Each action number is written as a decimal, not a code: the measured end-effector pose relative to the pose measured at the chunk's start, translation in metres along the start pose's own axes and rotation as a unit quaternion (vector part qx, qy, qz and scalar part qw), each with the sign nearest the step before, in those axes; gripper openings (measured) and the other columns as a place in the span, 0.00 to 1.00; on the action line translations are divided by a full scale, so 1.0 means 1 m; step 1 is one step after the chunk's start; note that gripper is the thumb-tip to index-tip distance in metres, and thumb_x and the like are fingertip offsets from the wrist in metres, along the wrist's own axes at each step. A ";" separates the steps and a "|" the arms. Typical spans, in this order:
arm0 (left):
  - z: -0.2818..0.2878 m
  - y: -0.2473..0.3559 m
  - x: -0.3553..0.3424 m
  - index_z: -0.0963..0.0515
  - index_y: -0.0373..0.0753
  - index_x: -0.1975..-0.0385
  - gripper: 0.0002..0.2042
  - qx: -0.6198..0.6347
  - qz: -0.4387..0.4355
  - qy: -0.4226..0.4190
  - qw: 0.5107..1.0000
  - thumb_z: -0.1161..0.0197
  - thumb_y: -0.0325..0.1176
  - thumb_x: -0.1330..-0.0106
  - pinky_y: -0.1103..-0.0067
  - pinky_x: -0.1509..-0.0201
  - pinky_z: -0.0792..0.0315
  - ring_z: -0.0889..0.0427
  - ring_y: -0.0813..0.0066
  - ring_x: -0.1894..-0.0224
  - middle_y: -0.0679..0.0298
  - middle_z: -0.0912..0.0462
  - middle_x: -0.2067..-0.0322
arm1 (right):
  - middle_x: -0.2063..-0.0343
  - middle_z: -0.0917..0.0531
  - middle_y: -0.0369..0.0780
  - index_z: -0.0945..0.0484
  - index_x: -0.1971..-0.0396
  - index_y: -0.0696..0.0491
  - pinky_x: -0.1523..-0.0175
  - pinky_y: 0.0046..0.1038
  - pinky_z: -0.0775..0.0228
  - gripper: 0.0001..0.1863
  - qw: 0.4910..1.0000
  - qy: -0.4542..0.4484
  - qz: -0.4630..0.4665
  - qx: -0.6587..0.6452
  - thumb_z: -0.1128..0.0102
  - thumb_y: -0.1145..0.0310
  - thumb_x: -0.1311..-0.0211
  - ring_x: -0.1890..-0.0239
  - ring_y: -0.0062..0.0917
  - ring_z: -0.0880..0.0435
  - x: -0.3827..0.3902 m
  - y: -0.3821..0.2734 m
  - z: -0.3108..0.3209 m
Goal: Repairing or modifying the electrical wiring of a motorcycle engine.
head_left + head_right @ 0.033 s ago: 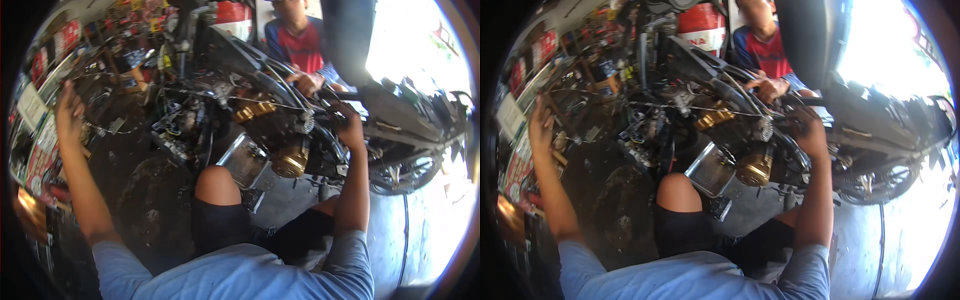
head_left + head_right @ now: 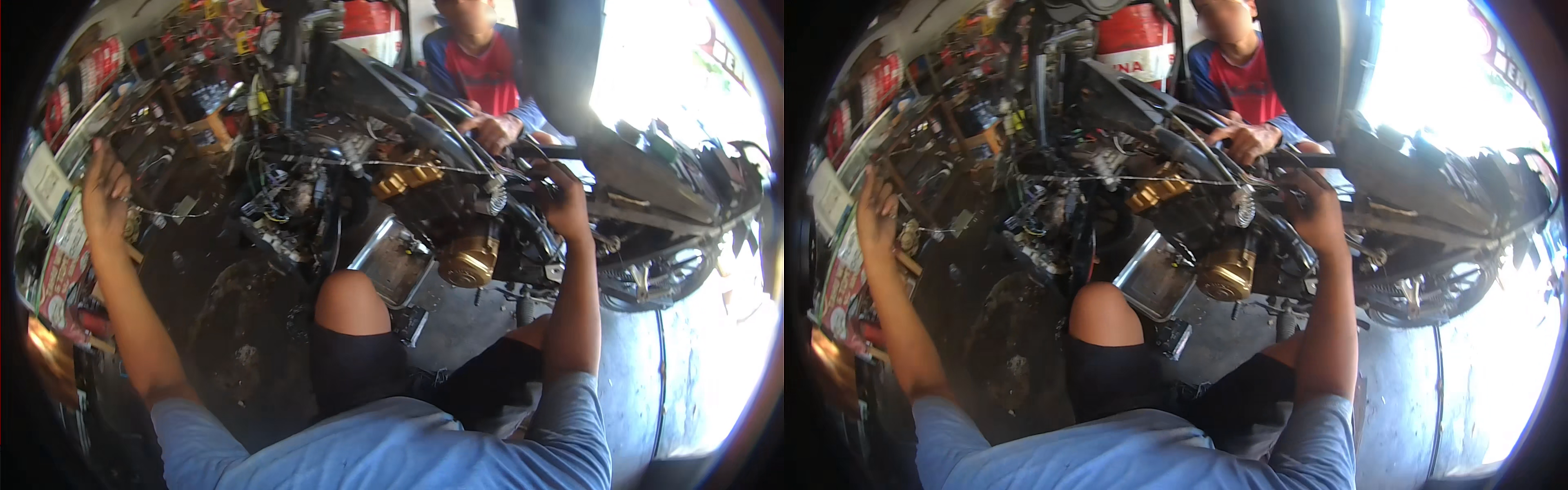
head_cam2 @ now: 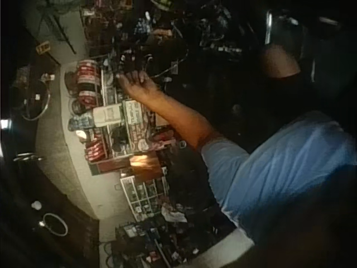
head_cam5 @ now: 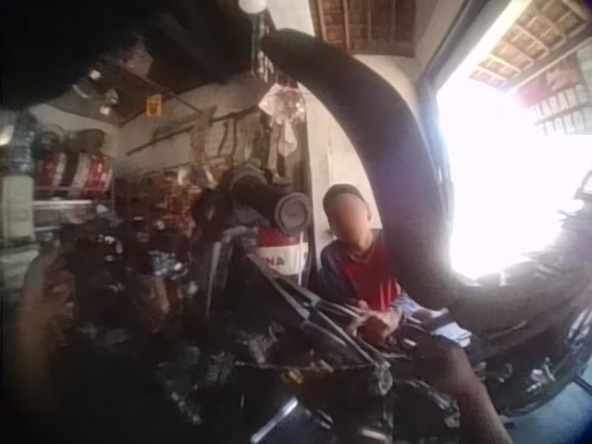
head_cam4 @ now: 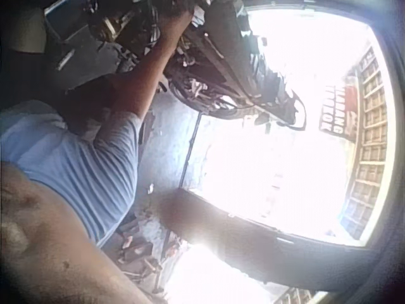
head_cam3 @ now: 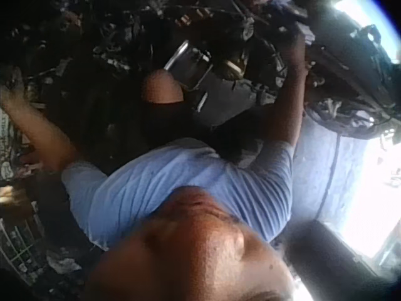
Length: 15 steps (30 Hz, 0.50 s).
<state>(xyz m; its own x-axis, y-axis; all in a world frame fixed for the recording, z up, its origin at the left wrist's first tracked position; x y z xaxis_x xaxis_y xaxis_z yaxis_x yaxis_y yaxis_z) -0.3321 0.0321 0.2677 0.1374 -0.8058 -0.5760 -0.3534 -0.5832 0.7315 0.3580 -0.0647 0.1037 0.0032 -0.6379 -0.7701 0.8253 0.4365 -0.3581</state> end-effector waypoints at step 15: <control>-0.262 -0.079 0.171 0.21 0.36 0.57 0.10 -0.110 -0.065 -0.328 0.936 0.35 0.35 0.30 0.81 0.71 0.30 0.21 0.79 0.72 0.67 0.19 0.70 | 0.41 0.22 0.48 0.40 0.29 0.60 0.39 0.33 0.28 0.41 0.869 -0.177 0.002 -0.462 0.41 0.87 0.46 0.42 0.31 0.21 0.010 -0.169 -0.016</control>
<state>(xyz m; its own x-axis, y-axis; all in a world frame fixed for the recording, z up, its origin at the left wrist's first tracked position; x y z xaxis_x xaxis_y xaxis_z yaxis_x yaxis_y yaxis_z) -0.0379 -0.0866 0.2072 -0.4573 -0.5323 -0.7124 -0.1637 -0.7370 0.6557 0.2092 -0.1345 0.1479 0.3136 -0.7187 -0.6205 0.0191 0.6581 -0.7527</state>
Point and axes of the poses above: each hand's wrist, its own x-axis away from the middle knuckle, its own z-axis out of the back of the hand, y = z × x, the point moved 7 cm from there along -x, towards the middle knuckle
